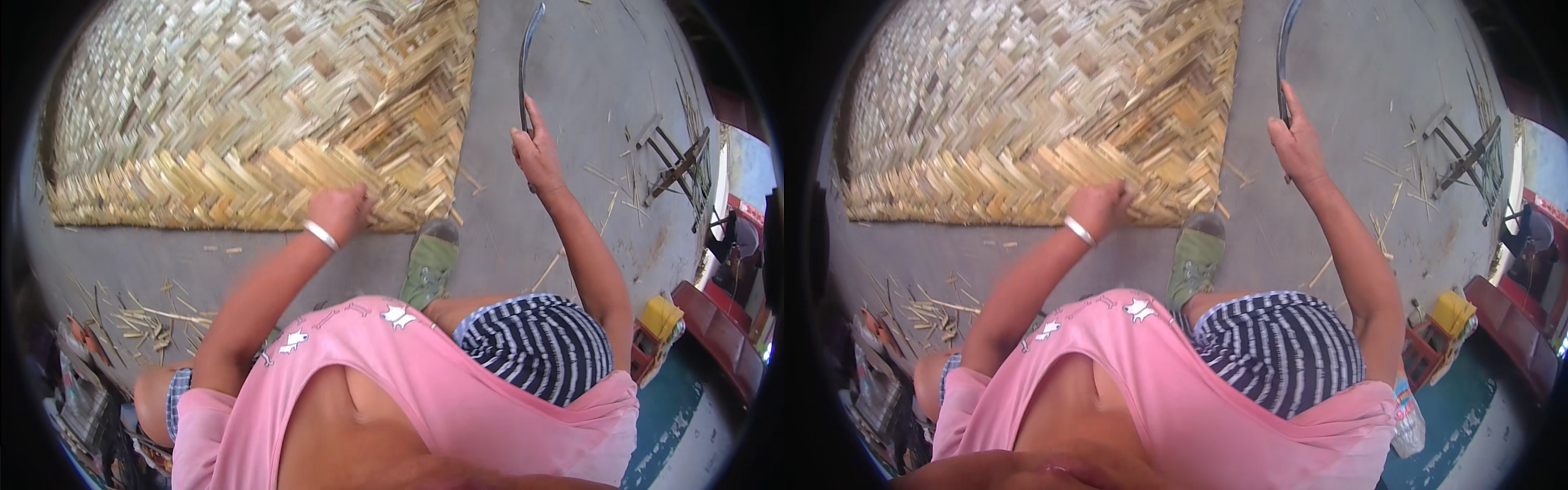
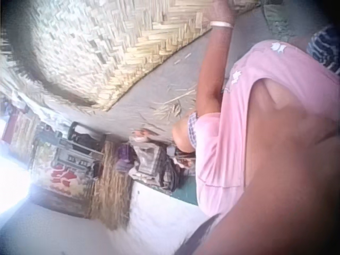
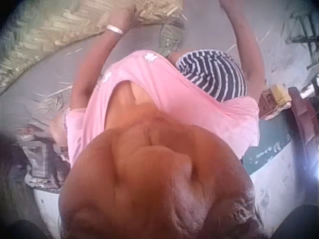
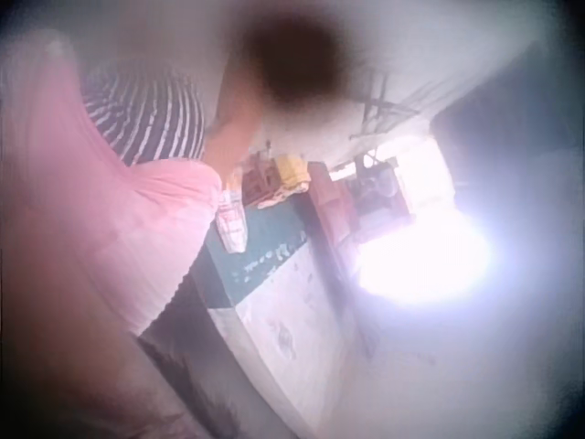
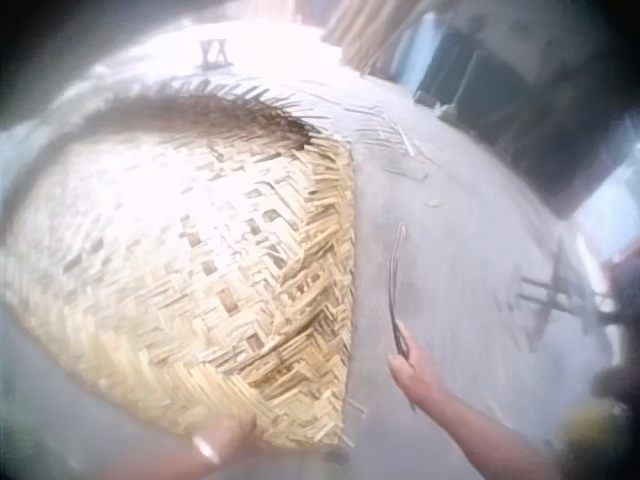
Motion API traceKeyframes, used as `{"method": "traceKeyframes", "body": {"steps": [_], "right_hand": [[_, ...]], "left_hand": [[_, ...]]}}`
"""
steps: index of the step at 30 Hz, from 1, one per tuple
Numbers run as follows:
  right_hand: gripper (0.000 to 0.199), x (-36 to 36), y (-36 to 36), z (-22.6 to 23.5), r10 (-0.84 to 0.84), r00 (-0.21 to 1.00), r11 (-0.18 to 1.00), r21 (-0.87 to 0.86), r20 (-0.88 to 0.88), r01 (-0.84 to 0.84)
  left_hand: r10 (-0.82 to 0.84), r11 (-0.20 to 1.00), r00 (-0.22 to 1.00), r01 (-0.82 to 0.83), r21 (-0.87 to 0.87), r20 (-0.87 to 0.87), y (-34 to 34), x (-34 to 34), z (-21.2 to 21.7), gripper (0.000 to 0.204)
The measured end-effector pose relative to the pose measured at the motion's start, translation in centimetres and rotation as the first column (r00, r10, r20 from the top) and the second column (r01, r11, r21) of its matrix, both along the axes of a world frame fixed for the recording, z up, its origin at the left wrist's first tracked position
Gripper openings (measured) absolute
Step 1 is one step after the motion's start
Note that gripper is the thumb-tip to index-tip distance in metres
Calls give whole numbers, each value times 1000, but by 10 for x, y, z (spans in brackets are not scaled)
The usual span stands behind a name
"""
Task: The person uses a machete to trim and shape the edges of a large woven straw mat. They repeatedly strike the mat's perimeter to cut away excess strands and smooth the border.
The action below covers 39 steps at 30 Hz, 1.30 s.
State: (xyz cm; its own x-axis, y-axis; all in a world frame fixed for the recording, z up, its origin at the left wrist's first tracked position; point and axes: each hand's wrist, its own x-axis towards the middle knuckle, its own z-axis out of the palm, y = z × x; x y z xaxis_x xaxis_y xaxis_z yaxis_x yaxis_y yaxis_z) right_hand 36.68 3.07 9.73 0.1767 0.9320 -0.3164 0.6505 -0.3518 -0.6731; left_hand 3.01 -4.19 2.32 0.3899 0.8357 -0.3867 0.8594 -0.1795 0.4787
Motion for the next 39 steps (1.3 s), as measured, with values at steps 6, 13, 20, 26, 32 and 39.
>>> {"method": "traceKeyframes", "body": {"steps": [6,13,20,26,32,39], "right_hand": [[71,34,131,-39,-108,990,978,171,-92,122],[64,-18,286,-29,10,970,950,299,244,-86],[59,-67,324,-121,90,868,893,347,488,-288],[55,-61,336,-111,180,884,938,194,431,-286],[58,-54,358,-91,325,898,945,-62,298,-321],[62,-57,367,-78,381,883,918,-222,274,-327]], "left_hand": [[-328,639,942,168,750,69,111,105,52,48],[-82,746,959,241,621,-273,241,149,18,80],[-99,934,977,156,320,-187,252,130,-45,79],[-152,971,956,192,140,-252,260,135,-36,80],[-177,977,947,202,67,-268,267,138,-30,79],[-205,975,928,221,16,-310,269,144,-20,78]]}}
